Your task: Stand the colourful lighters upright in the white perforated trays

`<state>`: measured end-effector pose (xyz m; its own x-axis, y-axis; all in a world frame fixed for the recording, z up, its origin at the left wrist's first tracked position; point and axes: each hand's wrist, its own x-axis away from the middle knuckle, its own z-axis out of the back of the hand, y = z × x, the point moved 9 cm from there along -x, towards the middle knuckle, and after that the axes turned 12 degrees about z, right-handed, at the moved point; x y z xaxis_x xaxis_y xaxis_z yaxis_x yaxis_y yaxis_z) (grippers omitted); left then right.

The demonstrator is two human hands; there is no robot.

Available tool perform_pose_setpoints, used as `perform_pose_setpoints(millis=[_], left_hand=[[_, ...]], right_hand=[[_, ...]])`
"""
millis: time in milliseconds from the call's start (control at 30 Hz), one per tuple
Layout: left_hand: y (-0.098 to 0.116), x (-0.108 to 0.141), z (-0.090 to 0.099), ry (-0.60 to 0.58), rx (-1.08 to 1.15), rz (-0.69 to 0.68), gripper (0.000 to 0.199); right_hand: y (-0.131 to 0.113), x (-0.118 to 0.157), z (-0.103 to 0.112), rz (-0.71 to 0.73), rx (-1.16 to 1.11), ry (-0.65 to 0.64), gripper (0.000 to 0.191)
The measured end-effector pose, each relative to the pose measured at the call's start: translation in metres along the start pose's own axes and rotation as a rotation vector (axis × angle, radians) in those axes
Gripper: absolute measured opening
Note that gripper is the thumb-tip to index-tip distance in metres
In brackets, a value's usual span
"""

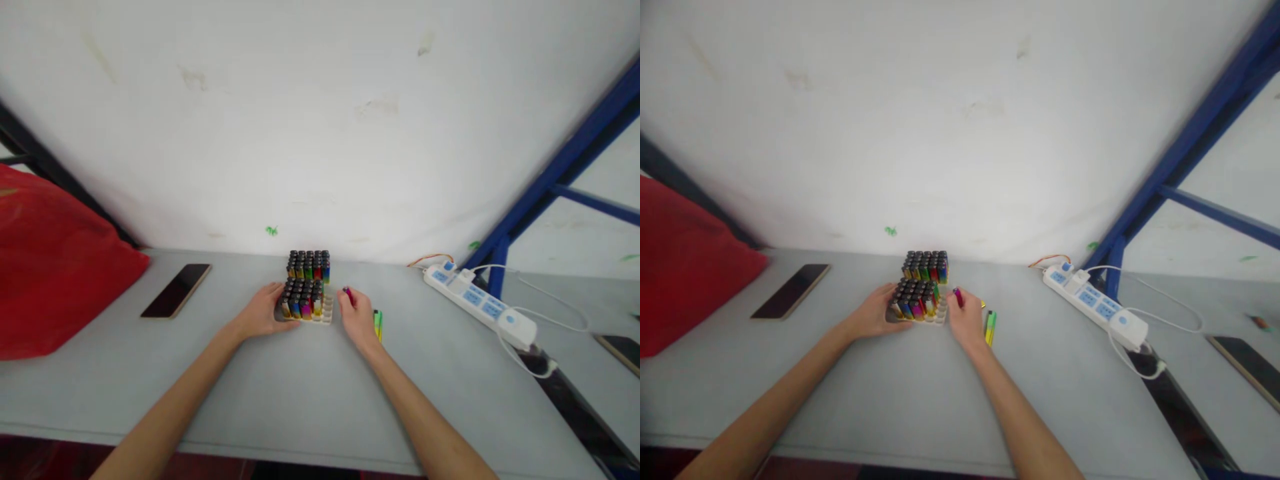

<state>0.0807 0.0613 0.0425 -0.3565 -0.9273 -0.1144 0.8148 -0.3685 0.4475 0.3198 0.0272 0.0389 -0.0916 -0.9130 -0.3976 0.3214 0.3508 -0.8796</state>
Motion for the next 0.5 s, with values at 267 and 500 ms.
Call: perform_pose_setpoints(millis=[267,500], left_hand=[[0.004,-0.010,0.005,-0.053,0.028,-0.009,0.067],[-0.003,-0.026,-0.002,-0.103,-0.037,-0.027,0.072]], right_hand=[[-0.008,-0.004,0.003,0.039,0.032,-0.022,0.053],[-0.008,-0.010,0.007,0.072,0.151,-0.020,0.043]])
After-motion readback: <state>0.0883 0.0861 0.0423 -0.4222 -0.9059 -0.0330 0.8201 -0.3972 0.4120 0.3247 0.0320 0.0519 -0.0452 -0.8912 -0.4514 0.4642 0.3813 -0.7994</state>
